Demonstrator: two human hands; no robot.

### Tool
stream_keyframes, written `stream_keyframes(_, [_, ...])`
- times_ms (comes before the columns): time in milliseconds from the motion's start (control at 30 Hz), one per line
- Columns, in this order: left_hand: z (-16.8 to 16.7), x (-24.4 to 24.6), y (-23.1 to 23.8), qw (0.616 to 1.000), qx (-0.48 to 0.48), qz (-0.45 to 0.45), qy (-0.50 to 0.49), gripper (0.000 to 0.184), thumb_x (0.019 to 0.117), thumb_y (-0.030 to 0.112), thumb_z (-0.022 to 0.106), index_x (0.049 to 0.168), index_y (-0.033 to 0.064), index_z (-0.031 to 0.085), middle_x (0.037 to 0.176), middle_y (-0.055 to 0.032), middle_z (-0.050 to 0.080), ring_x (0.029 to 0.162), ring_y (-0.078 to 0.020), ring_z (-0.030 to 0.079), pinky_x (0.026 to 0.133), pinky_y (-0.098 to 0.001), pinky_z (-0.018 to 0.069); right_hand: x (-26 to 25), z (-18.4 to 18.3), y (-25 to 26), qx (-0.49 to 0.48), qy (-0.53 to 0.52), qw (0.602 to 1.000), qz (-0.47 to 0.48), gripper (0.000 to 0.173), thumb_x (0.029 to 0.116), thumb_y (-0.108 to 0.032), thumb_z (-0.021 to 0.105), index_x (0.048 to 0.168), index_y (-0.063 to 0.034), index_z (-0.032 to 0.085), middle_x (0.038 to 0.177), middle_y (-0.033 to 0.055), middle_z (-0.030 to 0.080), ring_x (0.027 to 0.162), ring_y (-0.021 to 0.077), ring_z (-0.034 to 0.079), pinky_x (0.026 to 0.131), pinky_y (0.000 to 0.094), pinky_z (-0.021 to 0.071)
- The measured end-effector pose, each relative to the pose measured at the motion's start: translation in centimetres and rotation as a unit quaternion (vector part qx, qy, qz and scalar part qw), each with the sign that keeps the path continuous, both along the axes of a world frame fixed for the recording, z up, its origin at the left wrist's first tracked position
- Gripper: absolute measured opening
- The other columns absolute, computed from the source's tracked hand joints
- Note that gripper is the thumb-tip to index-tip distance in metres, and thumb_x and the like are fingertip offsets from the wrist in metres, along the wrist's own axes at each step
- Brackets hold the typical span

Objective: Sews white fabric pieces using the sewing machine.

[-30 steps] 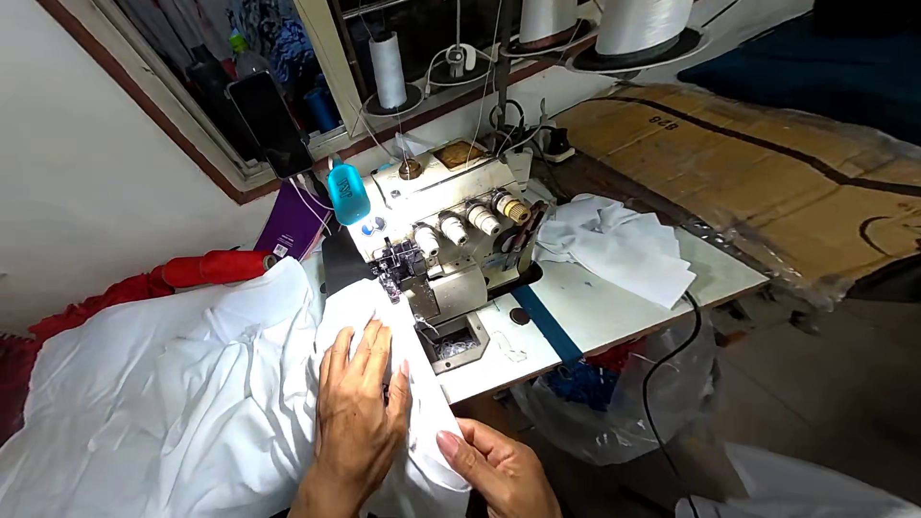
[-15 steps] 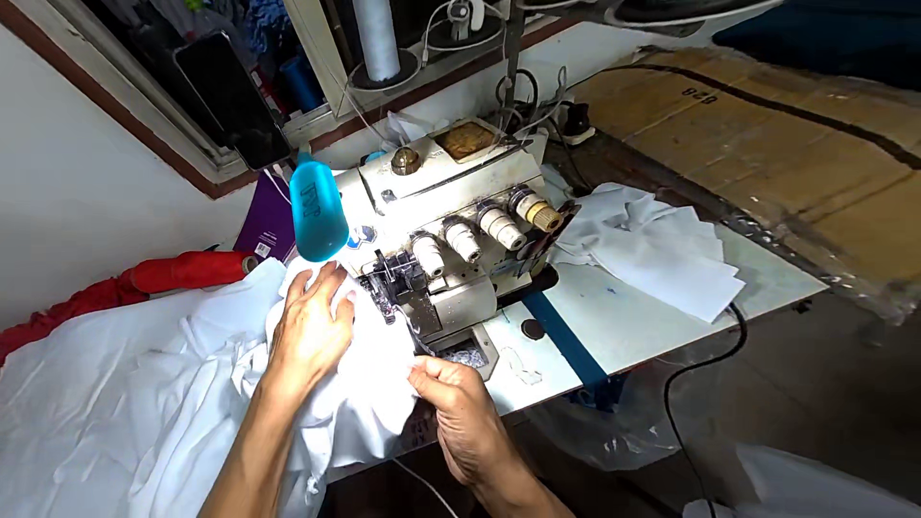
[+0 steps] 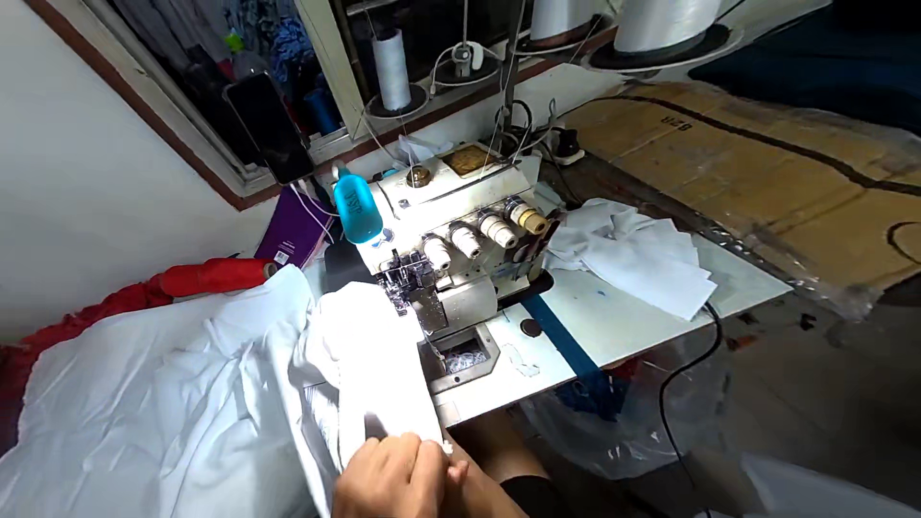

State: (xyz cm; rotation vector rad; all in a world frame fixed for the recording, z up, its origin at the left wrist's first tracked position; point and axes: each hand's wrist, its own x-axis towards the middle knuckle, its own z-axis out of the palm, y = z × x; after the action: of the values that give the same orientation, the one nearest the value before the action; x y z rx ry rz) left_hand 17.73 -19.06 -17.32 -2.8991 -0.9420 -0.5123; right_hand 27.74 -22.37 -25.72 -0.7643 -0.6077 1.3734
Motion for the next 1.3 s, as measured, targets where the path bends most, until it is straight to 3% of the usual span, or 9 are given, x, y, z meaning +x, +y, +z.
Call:
stream_keyframes(67, [-1.6,-0.6,-0.8,1.0,-0.007,0.02,-0.006,0.031,0.0953,0.027,0.064,0.072,0.006,0.066,0.06,-0.0078,0.059,0.054,-0.023,0.061,0.05,-0.0372,0.0492,0.7,-0.9,1.1,-0.016,-0.057,0.998,0.008,0.028,0.1068,-0.009,0.041,0.127,0.008,0.05,0.102,-0.0005,0.064,0.094,-0.0063,0.061,0.087,0.0139,0.0511])
stream_keyframes(167, [-2.5,-1.7,-1.0,0.999,-0.02,0.034,-0.008,0.03,0.0976,0.025,0.062,0.076,0.0044,0.067,0.066,-0.0098,0.063,0.06,-0.0246,0.064,0.054,-0.038,0.051,2.8,-2.9,4.7,-0.056,-0.245,0.965,-0.08,0.018,0.0981,-0.01,0.057,0.097,-0.0011,0.072,0.083,0.0014,0.071,0.077,0.0058,0.067,0.073,0.0286,0.0573])
stream_keyframes(333, [-3.9,-1.1,-1.0,0.999,-0.005,0.023,-0.029,0.027,0.0956,0.023,0.062,0.075,0.0065,0.066,0.065,-0.0077,0.061,0.059,-0.0221,0.063,0.052,-0.036,0.0494,4.6,-0.2,3.8,-0.074,-0.011,0.997,-0.024,0.013,0.1041,-0.012,0.056,0.102,-0.0011,0.063,0.087,0.006,0.069,0.074,0.0128,0.069,0.066,0.029,0.0599])
stream_keyframes(667, [-4.2,-1.6,-1.1,0.999,-0.02,0.021,-0.037,0.028,0.0968,0.024,0.062,0.076,0.0055,0.066,0.067,-0.0086,0.062,0.062,-0.023,0.064,0.055,-0.0365,0.0508,5.1,-1.4,3.7,-0.051,0.043,0.998,0.014,0.02,0.1062,-0.014,0.049,0.095,-0.0041,0.062,0.077,0.0026,0.067,0.066,0.008,0.064,0.063,0.0239,0.055])
stream_keyframes(800, [-3.4,-1.5,-1.3,0.999,0.004,0.03,-0.025,0.025,0.0956,0.022,0.063,0.078,0.0054,0.069,0.073,-0.0101,0.065,0.067,-0.025,0.066,0.06,-0.0375,0.0528,5.1,-1.2,3.3,-0.092,-0.066,0.993,-0.019,0.008,0.0987,-0.01,0.06,0.093,-0.0051,0.06,0.071,-0.0003,0.06,0.054,0.0062,0.056,0.051,0.0211,0.049])
stream_keyframes(933, [-3.2,-0.6,-1.7,0.999,0.002,0.035,-0.026,0.019,0.0935,0.016,0.066,0.079,0.0058,0.071,0.113,-0.0173,0.072,0.1,-0.0311,0.07,0.079,-0.0383,0.0581,4.9,0.1,2.1,-0.132,-0.147,0.98,-0.005,0.031,0.0889,-0.007,0.07,0.119,-0.0031,0.062,0.089,0.0041,0.072,0.06,0.0096,0.065,0.049,0.0245,0.0532])
stream_keyframes(1000, [-3.6,-0.4,-1.9,0.999,-0.008,0.031,-0.021,0.017,0.0927,0.013,0.066,0.079,0.0046,0.072,0.122,-0.0185,0.071,0.109,-0.0356,0.069,0.085,-0.0417,0.058,4.4,0.2,0.9,-0.115,-0.165,0.979,-0.008,0.023,0.092,-0.007,0.064,0.114,-0.0038,0.067,0.082,0.0001,0.072,0.061,0.0064,0.065,0.053,0.0238,0.0544])
stream_keyframes(1167, [-4.4,-0.7,-2.6,0.999,0.03,0.01,0.004,0.014,0.0919,0.006,0.062,0.084,0.0058,0.073,0.119,-0.0152,0.075,0.104,-0.0298,0.072,0.084,-0.0377,0.0561,3.8,0.1,-1.2,-0.057,-0.166,0.984,-0.018,0.031,0.0943,-0.008,0.051,0.117,-0.0022,0.07,0.089,-0.0029,0.073,0.075,0.002,0.068,0.069,0.0226,0.0579])
stream_keyframes(1300, [-4.0,-1.0,-1.5,0.999,0.001,-0.019,-0.044,0.019,0.0952,0.018,0.063,0.084,0.0101,0.076,0.1,-0.005,0.079,0.099,-0.0208,0.071,0.088,-0.0388,0.0512,3.2,-0.2,-0.4,-0.118,-0.183,0.972,-0.093,0.013,0.0955,-0.02,0.069,0.097,-0.0077,0.074,0.07,-0.0043,0.068,0.061,0.0031,0.063,0.058,0.0219,0.0534])
